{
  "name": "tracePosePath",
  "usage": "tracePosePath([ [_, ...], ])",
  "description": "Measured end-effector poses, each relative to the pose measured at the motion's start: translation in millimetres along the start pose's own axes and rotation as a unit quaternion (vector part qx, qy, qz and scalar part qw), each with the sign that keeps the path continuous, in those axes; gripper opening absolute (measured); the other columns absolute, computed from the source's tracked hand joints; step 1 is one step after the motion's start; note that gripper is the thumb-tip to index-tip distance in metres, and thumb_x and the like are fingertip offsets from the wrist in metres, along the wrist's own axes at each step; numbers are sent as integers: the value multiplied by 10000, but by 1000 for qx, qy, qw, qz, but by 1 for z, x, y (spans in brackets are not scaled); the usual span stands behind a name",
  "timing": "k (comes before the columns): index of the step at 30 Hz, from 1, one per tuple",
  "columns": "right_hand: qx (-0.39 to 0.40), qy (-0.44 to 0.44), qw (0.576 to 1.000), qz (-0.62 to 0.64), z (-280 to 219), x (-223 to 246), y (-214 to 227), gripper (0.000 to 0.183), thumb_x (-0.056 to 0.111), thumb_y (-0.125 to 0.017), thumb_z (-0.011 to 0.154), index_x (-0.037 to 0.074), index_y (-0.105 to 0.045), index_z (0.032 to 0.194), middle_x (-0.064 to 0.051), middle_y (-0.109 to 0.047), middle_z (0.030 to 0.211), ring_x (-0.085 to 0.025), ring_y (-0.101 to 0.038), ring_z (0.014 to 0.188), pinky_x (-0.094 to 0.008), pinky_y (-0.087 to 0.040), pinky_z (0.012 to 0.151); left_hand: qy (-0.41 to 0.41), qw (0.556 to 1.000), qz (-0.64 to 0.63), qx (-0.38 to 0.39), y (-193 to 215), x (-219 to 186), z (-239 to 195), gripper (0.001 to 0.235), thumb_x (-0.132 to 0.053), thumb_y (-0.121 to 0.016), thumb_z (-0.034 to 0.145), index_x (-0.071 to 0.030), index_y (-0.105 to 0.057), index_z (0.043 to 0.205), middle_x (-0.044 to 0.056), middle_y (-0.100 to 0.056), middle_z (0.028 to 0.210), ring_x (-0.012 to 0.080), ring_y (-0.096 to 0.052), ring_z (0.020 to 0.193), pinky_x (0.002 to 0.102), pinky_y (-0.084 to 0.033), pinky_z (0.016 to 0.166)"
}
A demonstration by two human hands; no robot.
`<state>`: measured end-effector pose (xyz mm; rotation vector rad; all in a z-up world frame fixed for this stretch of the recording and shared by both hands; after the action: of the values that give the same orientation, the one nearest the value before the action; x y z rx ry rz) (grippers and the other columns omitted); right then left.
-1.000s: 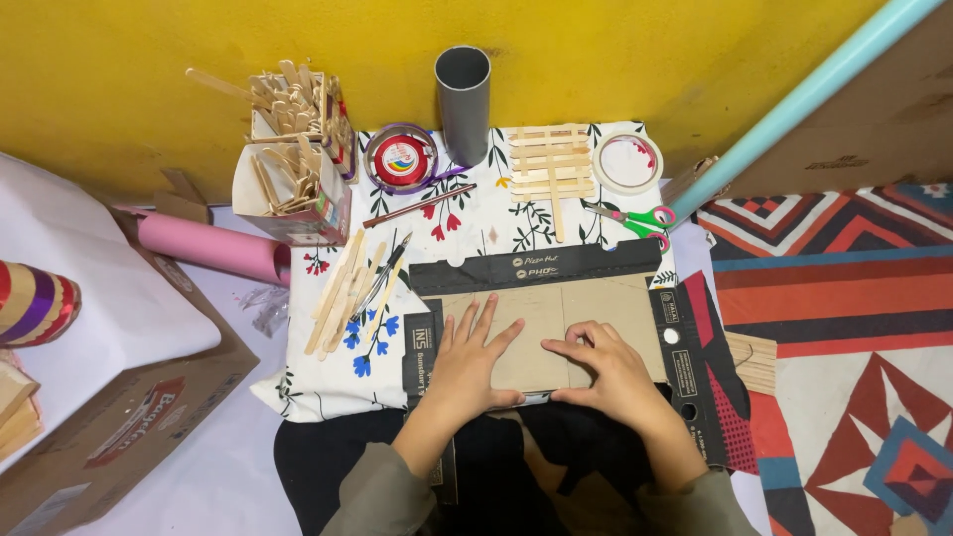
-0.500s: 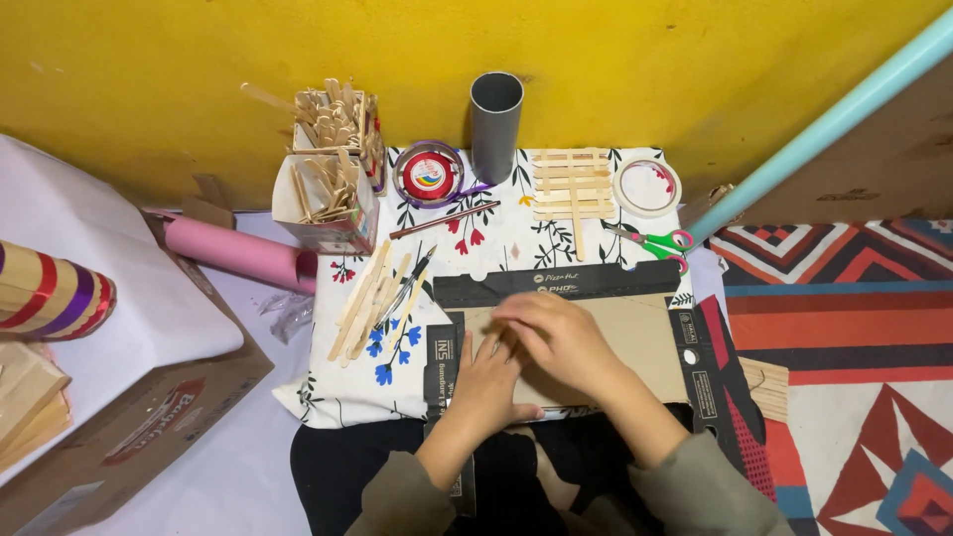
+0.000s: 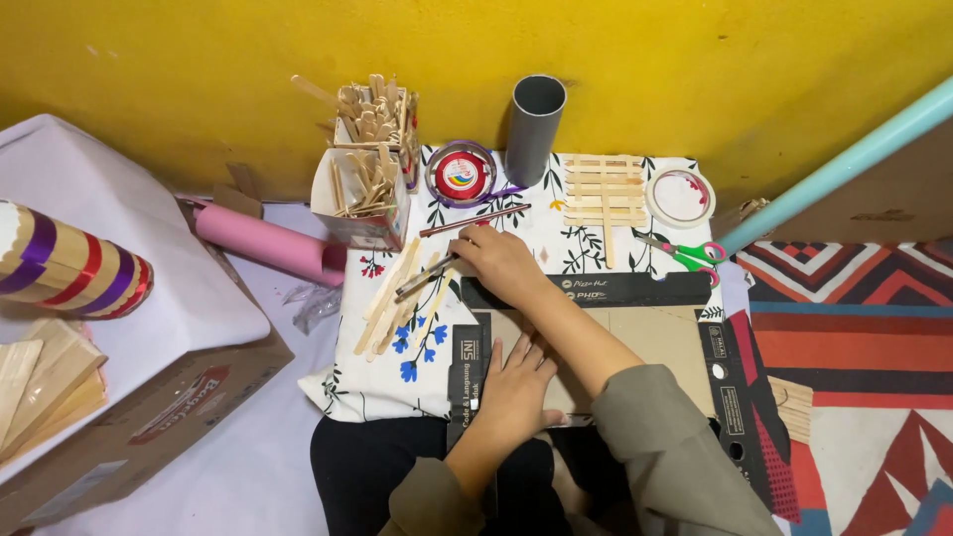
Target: Measuring, marking, and cutting a piece of cardboard to create a base for a craft project.
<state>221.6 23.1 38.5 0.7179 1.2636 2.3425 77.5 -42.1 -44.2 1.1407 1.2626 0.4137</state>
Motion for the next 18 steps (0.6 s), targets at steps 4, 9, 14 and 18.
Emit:
tracePosePath([
  [4,-91,-170,969,152,-40,-47,71,200,91,-656,932,48,-633,1126,-88,-707,1029,-199,-694,727,-295,-566,645,13,1000,-7,-1,0,0,0,1005,-359,-905,657,-165,-419,1515,179,-208,1668,316,-91,1559,568,-79,1196],
  [9,-264,-309,754,515,-164,-126,113,296,-132,-573,921,69,-408,1062,-182,-599,1146,-248,-711,928,-285,-619,802,13,999,-29,-14,6,-3,-1,1036,-316,-935,637,-186,-422,1527,121,-134,1700,308,-98,1556,534,-131,1201],
  [14,-290,-360,729,504,-245,-120,100,233,-98,-624,897,67,-460,889,-149,-637,1036,-218,-690,824,-283,-603,687,29,999,-14,38,7,-5,3,1021,-326,-914,690,-195,-376,1548,112,-83,1707,294,-53,1561,522,-107,1209],
  [18,-308,-446,711,448,-275,-112,85,291,-24,-681,931,39,-470,740,-142,-683,949,-178,-640,628,-261,-556,583,33,999,8,33,8,-6,4,1036,-343,-941,656,-209,-400,1529,114,-101,1702,327,-105,1550,545,-173,1192],
])
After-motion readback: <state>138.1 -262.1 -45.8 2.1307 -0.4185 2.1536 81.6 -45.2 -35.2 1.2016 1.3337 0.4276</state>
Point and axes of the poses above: each hand's wrist, its own z-axis towards the middle knuckle, its own y-axis out of the back of the hand, x = y × z, the point moved 10 cm from there along z, towards the middle knuckle
